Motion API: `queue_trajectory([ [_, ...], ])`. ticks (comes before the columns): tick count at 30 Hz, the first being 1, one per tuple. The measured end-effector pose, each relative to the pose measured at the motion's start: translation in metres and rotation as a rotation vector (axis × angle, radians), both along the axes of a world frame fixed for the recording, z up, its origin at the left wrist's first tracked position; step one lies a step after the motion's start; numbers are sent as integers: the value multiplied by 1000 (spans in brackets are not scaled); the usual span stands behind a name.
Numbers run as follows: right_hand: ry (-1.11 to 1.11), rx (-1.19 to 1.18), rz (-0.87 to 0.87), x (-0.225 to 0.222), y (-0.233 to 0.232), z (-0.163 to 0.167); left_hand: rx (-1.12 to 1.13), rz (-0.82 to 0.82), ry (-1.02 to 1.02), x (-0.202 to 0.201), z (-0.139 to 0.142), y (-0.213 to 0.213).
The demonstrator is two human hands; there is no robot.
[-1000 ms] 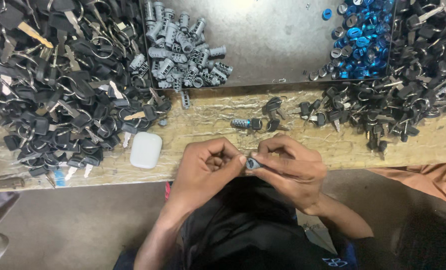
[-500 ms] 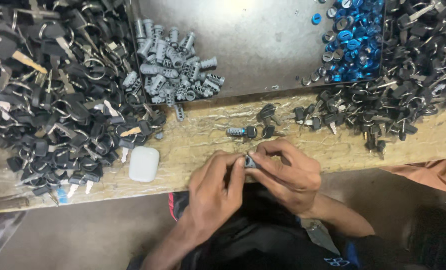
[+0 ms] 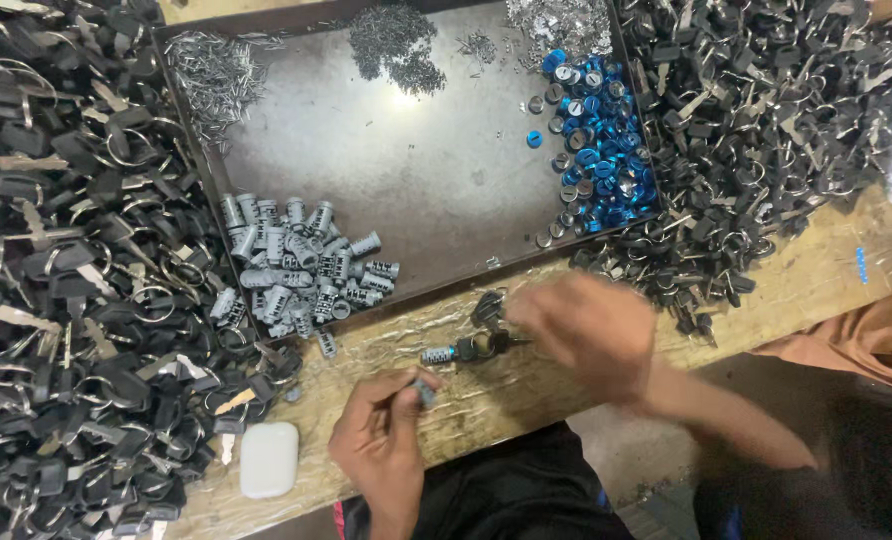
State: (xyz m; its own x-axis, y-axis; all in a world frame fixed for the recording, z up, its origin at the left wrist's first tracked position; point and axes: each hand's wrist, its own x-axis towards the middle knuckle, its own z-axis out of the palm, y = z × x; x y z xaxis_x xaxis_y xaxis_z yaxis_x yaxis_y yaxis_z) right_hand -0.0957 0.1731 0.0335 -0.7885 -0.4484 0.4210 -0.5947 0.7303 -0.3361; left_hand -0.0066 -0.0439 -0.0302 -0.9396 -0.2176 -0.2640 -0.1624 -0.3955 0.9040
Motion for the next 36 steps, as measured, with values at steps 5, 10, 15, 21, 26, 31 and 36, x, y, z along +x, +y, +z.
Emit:
queue_trajectory([
  [5, -116, 266, -363, -113, 37, -14, -184, 229, 223, 16, -16, 13],
  [10, -85, 486, -372, -123, 11, -24, -167, 213, 184, 17, -17, 12],
  [15, -28, 400, -56, -95, 2, -16, -167, 208, 179, 10, -6, 9],
  [21, -138, -16, 234, -7, -15, 30, -181, -33, 98, 18, 6, 3],
  [26, -192, -304, 148, 68, -26, 12, -241, -92, 232, 29, 15, 22],
  [31, -433, -615, 222, 99, -12, -16, 332, -511, -222, 32, -1, 1],
  [36, -300, -541, 202, 123, -14, -30, 325, -580, -363, 37, -4, -1],
])
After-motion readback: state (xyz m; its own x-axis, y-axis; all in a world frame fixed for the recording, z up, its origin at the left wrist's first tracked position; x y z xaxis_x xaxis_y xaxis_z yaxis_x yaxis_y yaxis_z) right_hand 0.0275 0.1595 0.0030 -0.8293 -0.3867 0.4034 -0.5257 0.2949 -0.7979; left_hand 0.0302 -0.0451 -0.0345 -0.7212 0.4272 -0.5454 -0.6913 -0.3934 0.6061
